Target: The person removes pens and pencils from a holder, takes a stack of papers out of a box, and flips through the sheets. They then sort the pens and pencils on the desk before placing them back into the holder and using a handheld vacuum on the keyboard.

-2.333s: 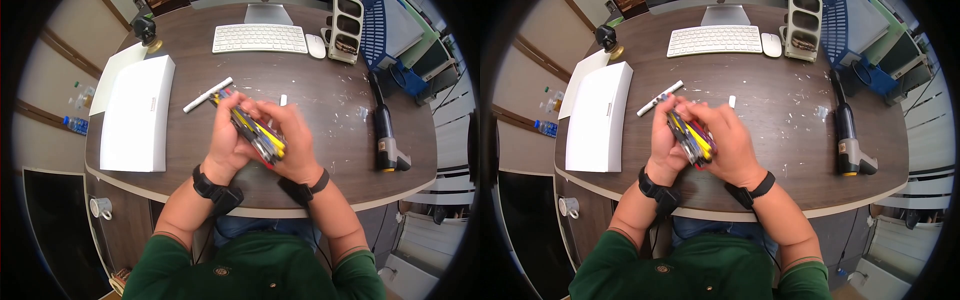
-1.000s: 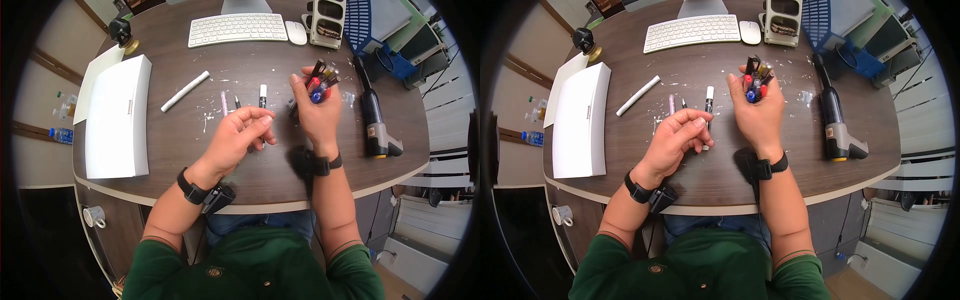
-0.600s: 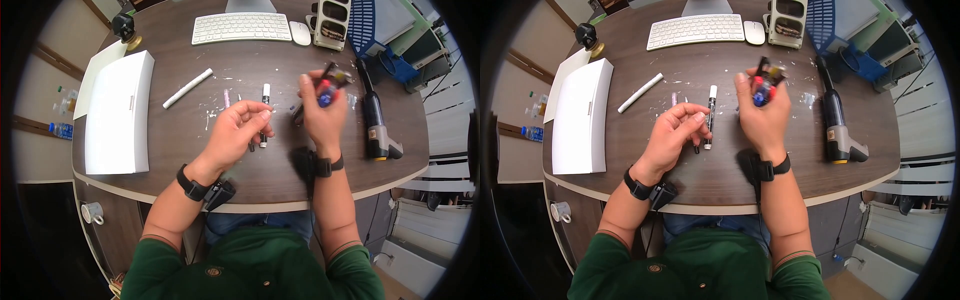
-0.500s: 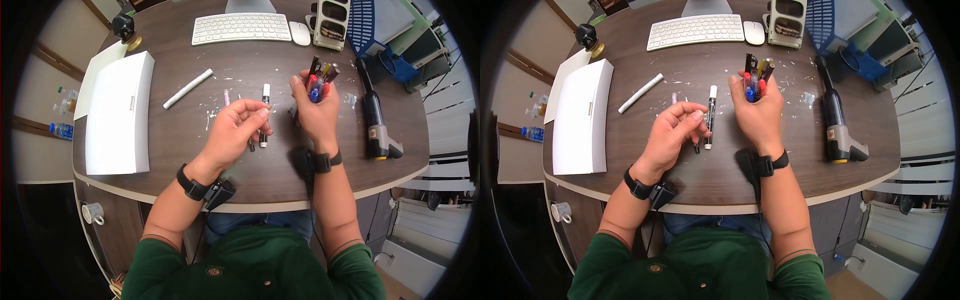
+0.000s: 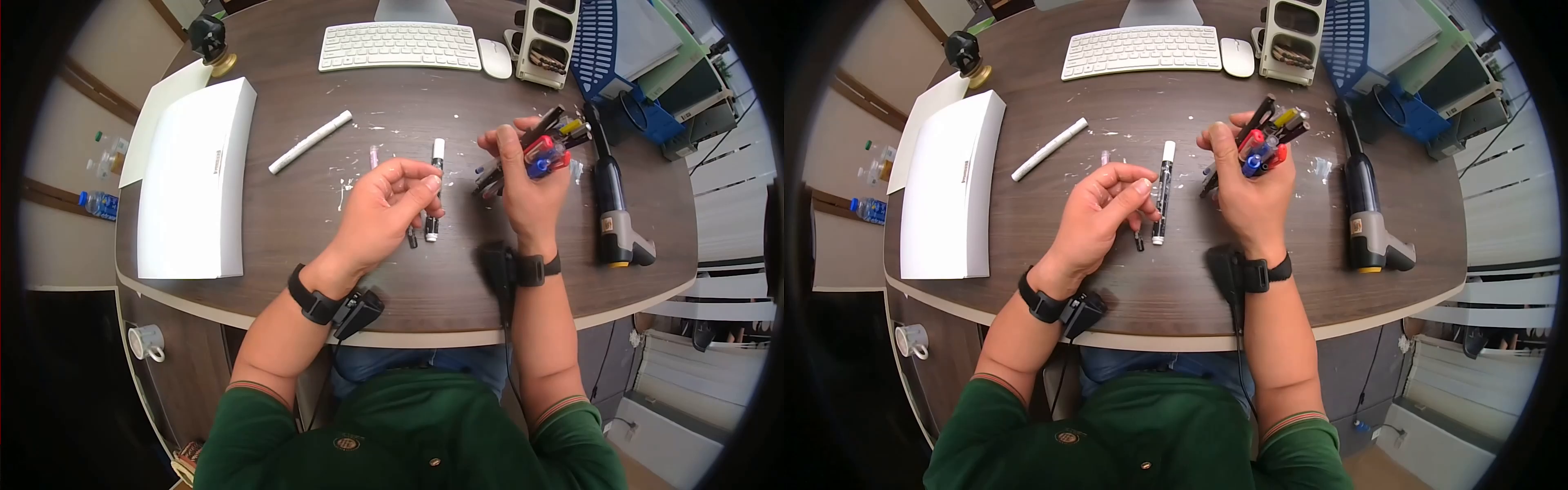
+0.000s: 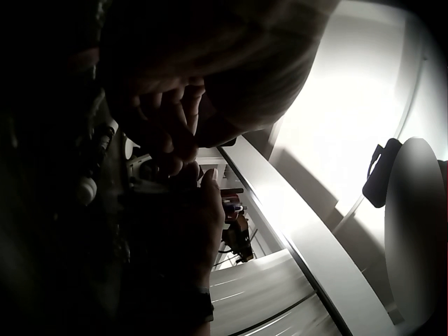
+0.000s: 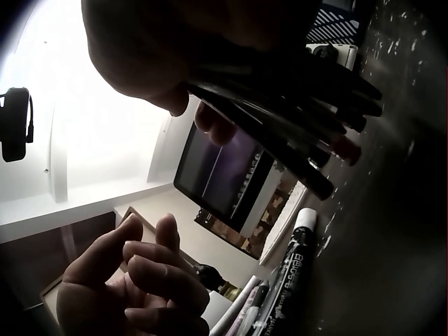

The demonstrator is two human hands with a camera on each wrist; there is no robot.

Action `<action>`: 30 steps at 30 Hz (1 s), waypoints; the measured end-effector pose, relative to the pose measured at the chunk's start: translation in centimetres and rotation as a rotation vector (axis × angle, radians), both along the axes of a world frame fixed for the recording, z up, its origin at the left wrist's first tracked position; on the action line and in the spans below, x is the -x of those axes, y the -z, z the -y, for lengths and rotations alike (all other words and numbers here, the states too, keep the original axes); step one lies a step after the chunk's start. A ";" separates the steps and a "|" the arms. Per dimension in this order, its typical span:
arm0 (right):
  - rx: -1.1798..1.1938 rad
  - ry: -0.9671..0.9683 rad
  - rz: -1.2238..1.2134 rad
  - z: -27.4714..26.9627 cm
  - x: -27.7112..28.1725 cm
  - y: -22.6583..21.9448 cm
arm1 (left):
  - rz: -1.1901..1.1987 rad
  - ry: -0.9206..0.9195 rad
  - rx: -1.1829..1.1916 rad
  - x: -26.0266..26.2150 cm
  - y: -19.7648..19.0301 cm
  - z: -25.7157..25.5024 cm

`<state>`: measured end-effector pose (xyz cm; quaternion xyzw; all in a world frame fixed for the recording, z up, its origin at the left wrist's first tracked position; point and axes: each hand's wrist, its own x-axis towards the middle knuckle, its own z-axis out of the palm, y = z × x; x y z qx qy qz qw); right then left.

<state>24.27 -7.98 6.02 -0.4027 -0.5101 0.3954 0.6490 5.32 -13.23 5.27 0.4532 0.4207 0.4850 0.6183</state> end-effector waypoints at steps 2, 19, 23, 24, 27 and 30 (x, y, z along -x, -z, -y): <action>-0.013 0.035 0.054 0.0 0.2 0.1 | -0.030 -0.002 -0.014 0.0 0.1 0.0; 0.078 -0.027 0.021 1.9 1.4 -0.7 | -0.441 0.012 -0.414 -0.5 0.3 0.3; 0.067 -0.110 0.112 2.8 2.3 -0.4 | -0.579 0.112 -0.686 -1.5 0.8 0.3; 0.075 -0.117 0.113 2.7 2.4 -0.2 | -0.532 0.152 -0.562 -1.7 0.7 0.7; 0.094 -0.150 0.083 2.1 2.3 0.5 | -0.588 0.076 -0.592 -2.1 1.1 0.6; 0.108 -0.219 0.093 2.2 2.3 1.2 | -0.693 0.024 -0.579 -2.1 1.0 0.6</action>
